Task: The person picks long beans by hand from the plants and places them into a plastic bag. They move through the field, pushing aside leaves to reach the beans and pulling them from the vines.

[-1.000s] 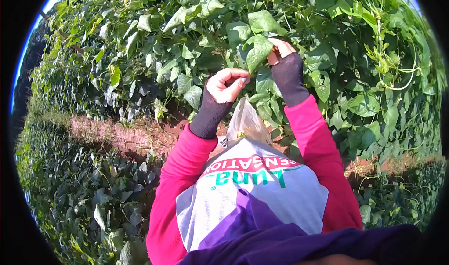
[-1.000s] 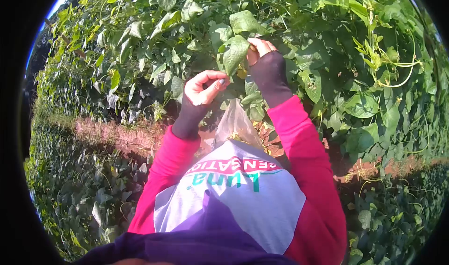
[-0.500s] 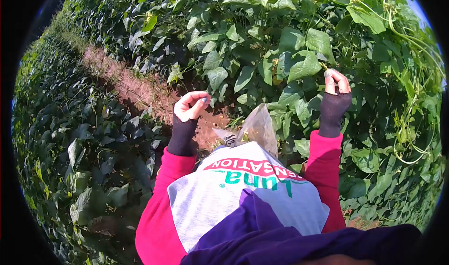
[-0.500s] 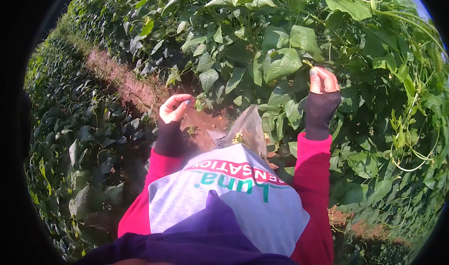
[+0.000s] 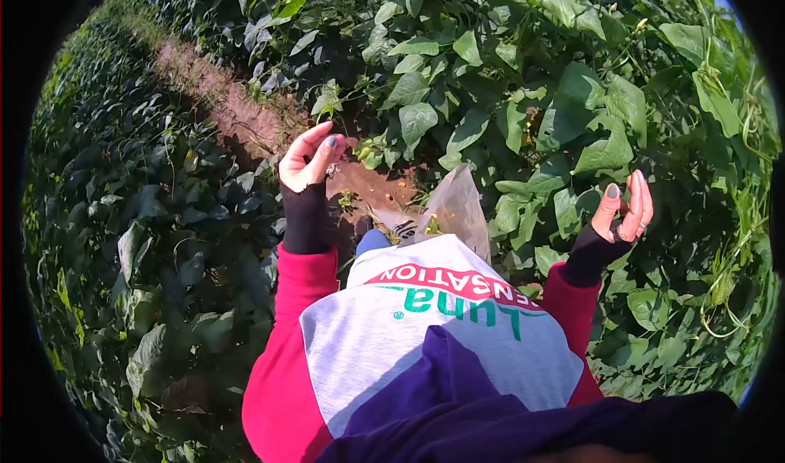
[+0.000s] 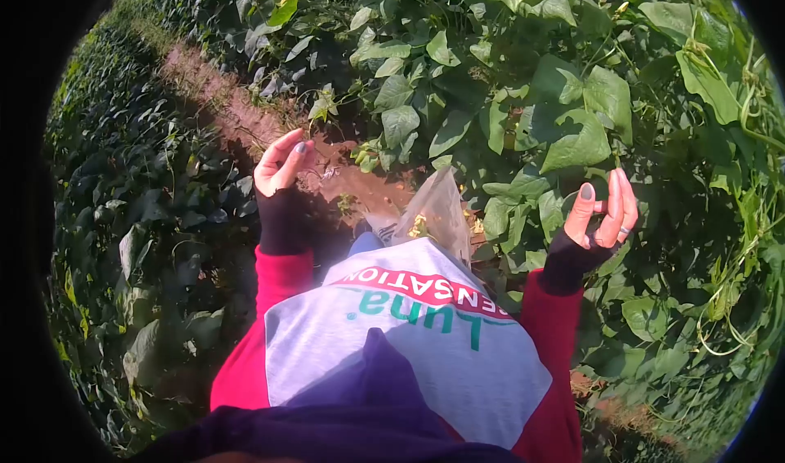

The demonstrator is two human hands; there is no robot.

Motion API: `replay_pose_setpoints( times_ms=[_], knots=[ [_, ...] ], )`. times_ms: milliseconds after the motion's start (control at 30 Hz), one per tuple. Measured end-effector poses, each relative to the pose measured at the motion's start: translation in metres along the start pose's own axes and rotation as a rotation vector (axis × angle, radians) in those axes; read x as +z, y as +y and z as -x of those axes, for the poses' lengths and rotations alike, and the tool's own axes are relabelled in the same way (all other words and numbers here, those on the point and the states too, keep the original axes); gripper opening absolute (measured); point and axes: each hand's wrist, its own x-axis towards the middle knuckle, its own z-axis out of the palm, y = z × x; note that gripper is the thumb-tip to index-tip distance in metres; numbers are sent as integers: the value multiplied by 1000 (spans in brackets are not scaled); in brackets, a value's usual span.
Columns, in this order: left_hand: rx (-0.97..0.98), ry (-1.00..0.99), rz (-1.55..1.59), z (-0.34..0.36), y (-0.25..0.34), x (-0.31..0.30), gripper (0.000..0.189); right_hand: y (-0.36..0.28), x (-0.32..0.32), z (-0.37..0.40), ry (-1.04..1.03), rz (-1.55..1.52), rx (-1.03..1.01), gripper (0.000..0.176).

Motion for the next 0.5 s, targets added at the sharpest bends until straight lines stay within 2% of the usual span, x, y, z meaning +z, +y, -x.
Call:
replay_pose_setpoints(
  times_ms=[67, 133, 200, 333, 400, 500],
  knots=[
    [-47, 86, -54, -18, 5, -11, 27, -22, 16, 19, -79, -42, -17, 27],
    [55, 107, -98, -35, 2, -31, 28, -54, 46, 32, -263, -251, -5, 26],
    [104, 123, -90, -56, 4, -59, 27, -73, 79, 53, -469, -510, 171, 27],
    [143, 213, -114, -91, 19, -133, 28, -121, 143, 64, -535, -639, 333, 30],
    [188, 266, -110, -105, 33, -164, 28, -140, 175, 66, -503, -654, 291, 30],
    [212, 343, -125, -121, 50, -202, 25, -163, 212, 66, -565, -601, 266, 26]
  ],
)
